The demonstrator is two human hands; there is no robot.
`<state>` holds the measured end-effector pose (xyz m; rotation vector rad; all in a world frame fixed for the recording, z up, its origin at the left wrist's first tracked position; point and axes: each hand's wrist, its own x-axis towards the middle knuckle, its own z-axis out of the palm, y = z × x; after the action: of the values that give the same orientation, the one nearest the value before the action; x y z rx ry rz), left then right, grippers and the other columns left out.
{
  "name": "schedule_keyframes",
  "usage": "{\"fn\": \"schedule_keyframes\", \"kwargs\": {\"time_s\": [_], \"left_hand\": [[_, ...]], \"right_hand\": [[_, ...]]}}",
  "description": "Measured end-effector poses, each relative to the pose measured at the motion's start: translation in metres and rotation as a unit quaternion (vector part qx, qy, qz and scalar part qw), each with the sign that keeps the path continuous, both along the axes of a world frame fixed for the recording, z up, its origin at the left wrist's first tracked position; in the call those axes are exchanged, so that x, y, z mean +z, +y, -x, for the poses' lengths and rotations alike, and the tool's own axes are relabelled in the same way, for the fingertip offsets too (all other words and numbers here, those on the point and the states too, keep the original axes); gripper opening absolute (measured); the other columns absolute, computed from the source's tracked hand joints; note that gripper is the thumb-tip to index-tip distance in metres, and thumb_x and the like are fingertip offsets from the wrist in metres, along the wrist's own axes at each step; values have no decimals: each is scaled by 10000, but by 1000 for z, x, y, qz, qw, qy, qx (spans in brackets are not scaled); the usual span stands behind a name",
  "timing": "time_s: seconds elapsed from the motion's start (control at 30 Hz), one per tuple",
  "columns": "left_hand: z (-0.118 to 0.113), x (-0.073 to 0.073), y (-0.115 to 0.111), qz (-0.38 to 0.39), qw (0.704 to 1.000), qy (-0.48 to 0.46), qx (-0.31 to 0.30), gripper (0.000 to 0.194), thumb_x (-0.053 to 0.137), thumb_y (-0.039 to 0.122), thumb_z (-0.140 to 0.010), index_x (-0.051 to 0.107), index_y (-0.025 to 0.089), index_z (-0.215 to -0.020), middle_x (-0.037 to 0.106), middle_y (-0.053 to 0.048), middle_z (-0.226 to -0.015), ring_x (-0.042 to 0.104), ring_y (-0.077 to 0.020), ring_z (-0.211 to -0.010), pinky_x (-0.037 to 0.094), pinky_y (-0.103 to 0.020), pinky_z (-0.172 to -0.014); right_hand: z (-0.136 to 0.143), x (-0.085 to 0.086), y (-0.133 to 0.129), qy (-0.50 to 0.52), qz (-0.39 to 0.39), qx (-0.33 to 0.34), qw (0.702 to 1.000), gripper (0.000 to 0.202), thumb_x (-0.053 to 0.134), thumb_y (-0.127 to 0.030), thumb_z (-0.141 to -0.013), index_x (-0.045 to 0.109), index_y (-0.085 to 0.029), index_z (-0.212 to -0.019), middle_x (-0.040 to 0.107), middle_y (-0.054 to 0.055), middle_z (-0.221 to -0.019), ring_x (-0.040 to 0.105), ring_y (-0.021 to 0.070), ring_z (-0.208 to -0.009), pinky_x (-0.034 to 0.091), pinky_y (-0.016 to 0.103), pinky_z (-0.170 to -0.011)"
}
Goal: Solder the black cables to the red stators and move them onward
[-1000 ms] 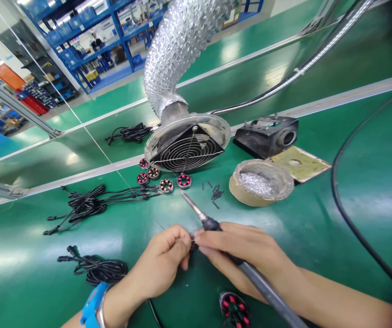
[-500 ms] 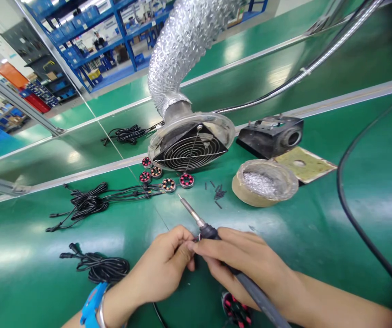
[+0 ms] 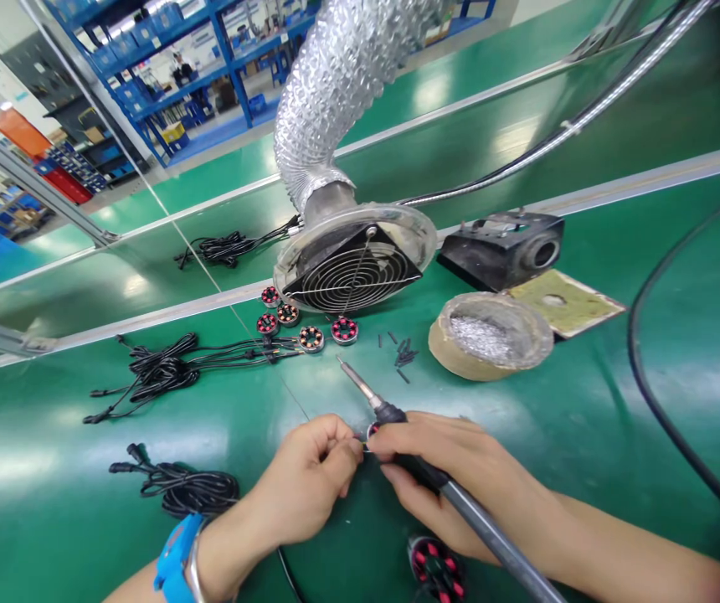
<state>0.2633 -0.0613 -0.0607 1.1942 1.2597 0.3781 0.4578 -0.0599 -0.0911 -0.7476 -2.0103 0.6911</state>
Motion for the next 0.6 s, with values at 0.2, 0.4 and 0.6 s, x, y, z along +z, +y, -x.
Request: {"fn": "schedule_keyframes", "kwargs": {"time_s": [0.2, 0.4, 0.6], "left_hand": [[-1, -2, 1, -15, 999, 13, 30, 316, 491, 466, -863, 408, 210, -697, 301, 100, -534, 215, -81, -492, 193, -219, -452], [-2, -2, 4, -36, 999, 14, 35, 301, 479, 436, -863, 393, 210, -684, 276, 99, -554, 203, -78, -504, 199, -214, -457], [-2, -4, 3, -30, 998, 23, 41, 293, 478, 416, -868, 387, 212, -679, 278, 101, -547, 199, -75, -497, 196, -210, -453]], "right_hand": [[12, -5, 4, 30, 2, -36, 999, 314, 498, -29, -850, 557, -220, -1093, 676, -1, -827, 631, 120, -673, 509, 231, -631], [13, 2, 10, 29, -15, -18, 999, 322, 476, -22, -863, 566, -208, -1110, 679, 5, -808, 628, 122, -677, 515, 223, -627], [4, 8, 7, 24, -26, -20, 999, 334, 488, -31, -891, 578, -220, -1151, 687, 4, -813, 588, 120, -621, 484, 231, -579]]}}
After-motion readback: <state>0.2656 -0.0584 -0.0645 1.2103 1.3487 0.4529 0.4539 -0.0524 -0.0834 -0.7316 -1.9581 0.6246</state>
